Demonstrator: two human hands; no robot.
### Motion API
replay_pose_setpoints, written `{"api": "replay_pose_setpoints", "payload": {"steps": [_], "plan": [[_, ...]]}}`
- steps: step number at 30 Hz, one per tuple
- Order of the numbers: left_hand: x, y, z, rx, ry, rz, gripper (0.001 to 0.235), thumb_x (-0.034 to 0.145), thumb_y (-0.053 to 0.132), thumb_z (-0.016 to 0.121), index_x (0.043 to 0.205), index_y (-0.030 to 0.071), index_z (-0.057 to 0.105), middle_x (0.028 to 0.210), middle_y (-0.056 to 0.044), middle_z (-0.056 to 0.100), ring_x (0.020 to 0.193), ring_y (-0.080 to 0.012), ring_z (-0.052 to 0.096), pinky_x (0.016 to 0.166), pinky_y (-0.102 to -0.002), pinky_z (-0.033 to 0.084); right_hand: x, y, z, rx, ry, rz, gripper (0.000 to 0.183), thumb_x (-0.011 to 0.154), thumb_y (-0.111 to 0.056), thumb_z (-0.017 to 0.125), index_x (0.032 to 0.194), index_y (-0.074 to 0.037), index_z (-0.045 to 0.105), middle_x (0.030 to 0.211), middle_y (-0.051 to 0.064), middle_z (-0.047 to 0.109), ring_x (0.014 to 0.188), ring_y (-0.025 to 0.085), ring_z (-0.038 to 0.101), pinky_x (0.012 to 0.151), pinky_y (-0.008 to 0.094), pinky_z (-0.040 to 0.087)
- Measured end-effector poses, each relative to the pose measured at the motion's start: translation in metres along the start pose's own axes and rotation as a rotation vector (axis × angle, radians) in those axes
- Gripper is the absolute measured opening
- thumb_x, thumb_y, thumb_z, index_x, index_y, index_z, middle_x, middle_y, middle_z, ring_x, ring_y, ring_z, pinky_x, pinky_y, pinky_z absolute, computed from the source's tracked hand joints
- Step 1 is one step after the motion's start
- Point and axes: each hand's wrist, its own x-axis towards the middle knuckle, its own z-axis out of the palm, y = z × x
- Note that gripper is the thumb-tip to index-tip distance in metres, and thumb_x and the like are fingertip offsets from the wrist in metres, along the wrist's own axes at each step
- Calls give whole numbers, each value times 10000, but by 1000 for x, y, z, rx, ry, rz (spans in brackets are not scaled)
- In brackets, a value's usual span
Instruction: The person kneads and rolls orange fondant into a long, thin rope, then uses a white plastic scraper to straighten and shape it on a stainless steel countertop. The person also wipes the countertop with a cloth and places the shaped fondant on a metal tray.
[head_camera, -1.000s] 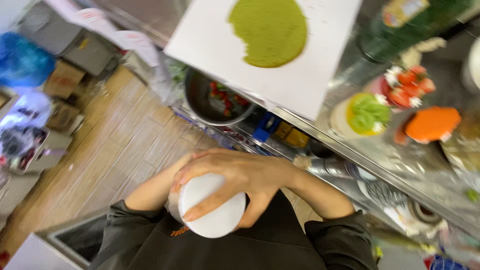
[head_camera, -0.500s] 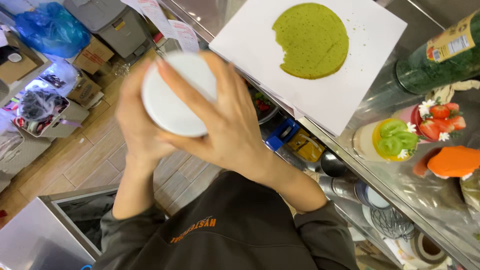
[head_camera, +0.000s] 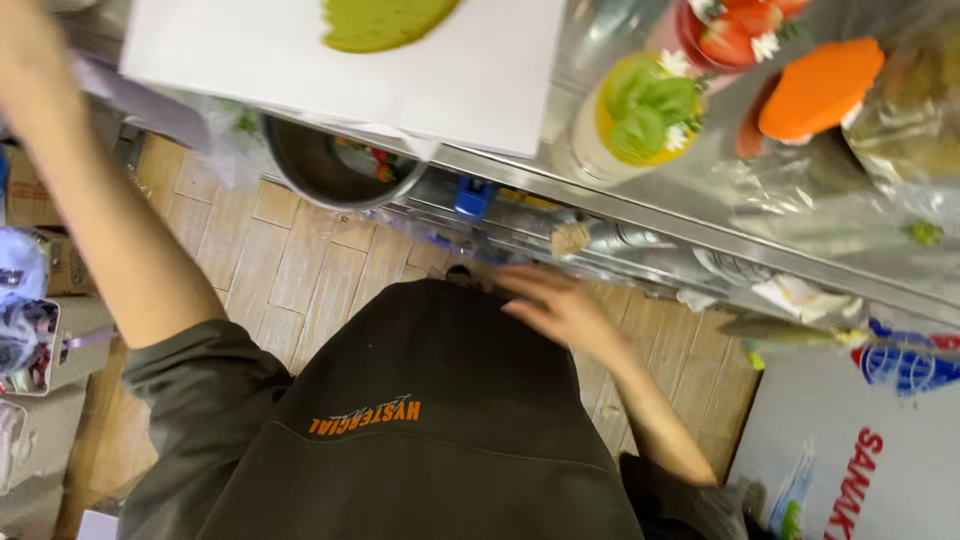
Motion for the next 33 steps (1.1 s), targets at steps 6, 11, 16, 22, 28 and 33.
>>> {"api": "replay_pose_setpoints", "payload": {"steps": [6,11,16,22,28,33], "plan": [[-53,2,-10,-111,111,43,722,984,451,705,1503,47,408,1538,-148,482,1474,-288,439,1244,-429,312,14,198,51,-359,90,749,294,1016,-366,782,1030,-75,752,1016,145,768,917,317,733,855,414,583],[-201,102,-42,-548,365,267,636,1041,445,636,1509,70,427,1561,-130,467,1514,-278,401,1267,-426,268,74,285,74,-398,-50,879,258,988,-329,769,1028,-75,751,1062,112,751,992,286,708,915,397,559],[-338,159,-27,-815,39,-32,400,1028,238,715,1337,49,546,1419,-110,537,1365,-236,500,1237,-388,337,98,227,80,-125,114,764,226,961,-291,757,1027,-75,750,1107,80,734,1067,254,682,975,379,534],[-380,178,-14,-982,-574,-267,373,1024,77,576,1379,-36,596,1506,-125,505,1428,-241,469,1191,-378,371,-5,78,33,277,298,-36,242,941,-314,743,993,-78,750,1213,39,681,1226,225,623,1071,373,490],[-425,227,15,-1665,-698,-782,287,1115,76,544,1333,-75,654,1271,-184,691,1162,-277,656,1030,-415,522,-102,24,-30,1726,416,45,817,1067,-687,267,1391,-63,684,1408,90,625,1371,266,499,1285,446,280],[-427,281,14,-1607,-1014,-615,234,1055,47,579,1259,-45,649,1330,-82,692,1210,-180,660,1085,-337,522,-152,29,-54,1832,405,-78,864,1095,-709,208,1403,-62,692,1471,132,640,1374,279,503,1255,455,295]]}}
